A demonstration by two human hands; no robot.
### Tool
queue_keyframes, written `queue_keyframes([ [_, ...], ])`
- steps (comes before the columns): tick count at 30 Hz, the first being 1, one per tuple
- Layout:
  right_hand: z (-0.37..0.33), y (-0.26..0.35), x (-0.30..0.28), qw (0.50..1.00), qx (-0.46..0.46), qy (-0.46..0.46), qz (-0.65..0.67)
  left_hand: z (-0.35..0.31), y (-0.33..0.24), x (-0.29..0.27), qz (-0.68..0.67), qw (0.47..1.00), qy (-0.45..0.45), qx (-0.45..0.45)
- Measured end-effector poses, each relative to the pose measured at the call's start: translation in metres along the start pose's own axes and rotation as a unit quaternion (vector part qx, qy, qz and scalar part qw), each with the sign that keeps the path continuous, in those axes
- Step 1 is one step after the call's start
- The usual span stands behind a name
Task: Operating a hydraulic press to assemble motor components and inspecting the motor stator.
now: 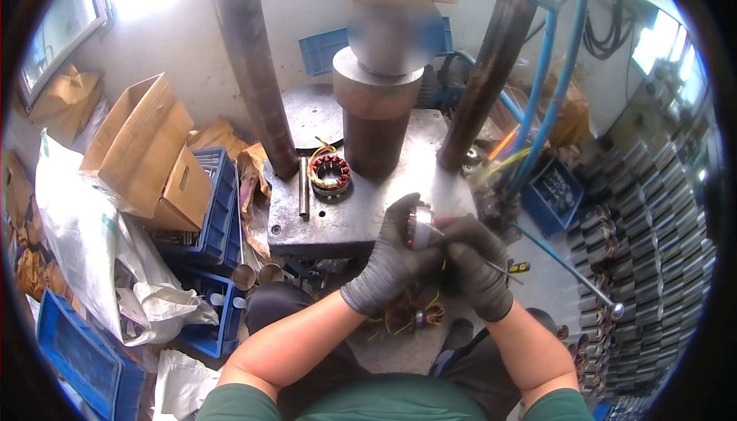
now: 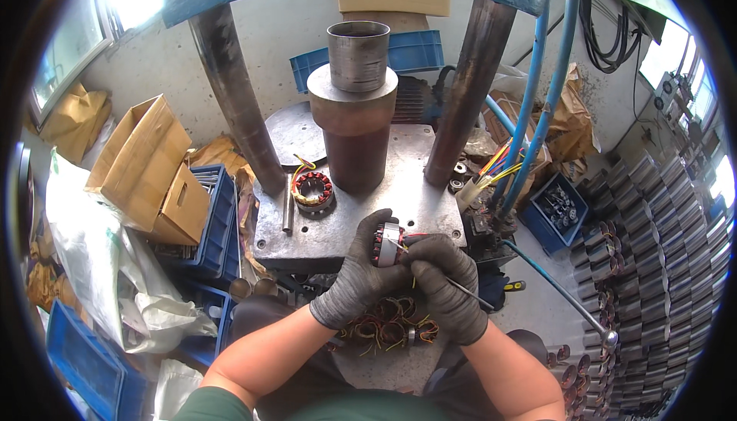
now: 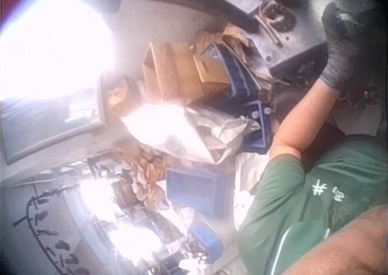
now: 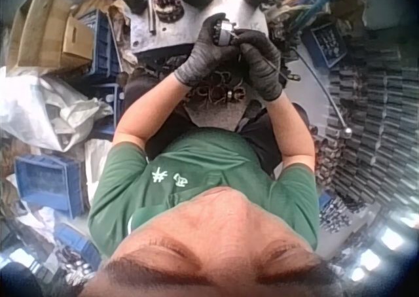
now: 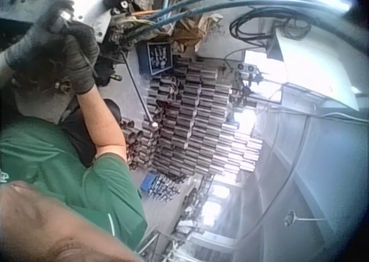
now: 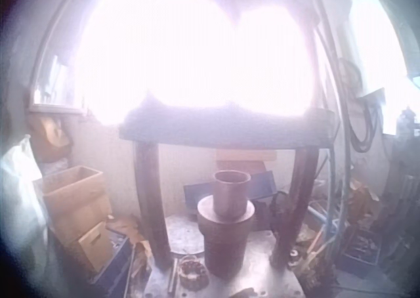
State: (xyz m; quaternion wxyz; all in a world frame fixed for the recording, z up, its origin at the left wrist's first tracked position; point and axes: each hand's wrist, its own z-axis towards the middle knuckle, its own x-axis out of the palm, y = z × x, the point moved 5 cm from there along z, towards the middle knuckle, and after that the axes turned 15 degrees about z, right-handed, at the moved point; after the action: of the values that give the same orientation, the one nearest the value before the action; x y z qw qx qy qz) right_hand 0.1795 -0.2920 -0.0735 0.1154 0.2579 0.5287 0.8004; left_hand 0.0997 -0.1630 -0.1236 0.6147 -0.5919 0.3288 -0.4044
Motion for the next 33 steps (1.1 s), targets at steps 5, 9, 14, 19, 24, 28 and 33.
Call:
queue_keyframes([
  [5,0.001,-0.003,-0.001,1.0,-0.014,-0.001,-0.024,0.001,0.0,-0.001,0.023,1.0,-0.002,-0.013],
  [9,0.002,-0.004,0.0,0.995,-0.063,0.003,-0.079,-0.001,0.007,-0.001,-0.001,0.999,0.011,-0.049],
  [14,0.001,-0.011,0.003,0.989,-0.06,-0.017,-0.131,-0.001,0.02,0.0,-0.022,0.997,0.007,-0.073],
  [19,0.002,-0.009,0.009,0.957,-0.147,0.0,-0.248,0.001,0.027,0.001,-0.019,0.996,-0.016,-0.085],
  [24,0.01,-0.008,0.002,0.9,-0.189,-0.012,-0.393,-0.005,0.009,0.004,0.102,0.992,-0.08,0.006],
  [28,0.003,-0.002,-0.005,0.932,-0.146,-0.065,-0.325,-0.006,-0.005,0.006,0.156,0.979,-0.093,0.097],
  [33,-0.002,0.002,0.006,0.986,-0.107,-0.046,-0.118,0.001,-0.001,0.002,0.086,0.993,-0.076,0.033],
])
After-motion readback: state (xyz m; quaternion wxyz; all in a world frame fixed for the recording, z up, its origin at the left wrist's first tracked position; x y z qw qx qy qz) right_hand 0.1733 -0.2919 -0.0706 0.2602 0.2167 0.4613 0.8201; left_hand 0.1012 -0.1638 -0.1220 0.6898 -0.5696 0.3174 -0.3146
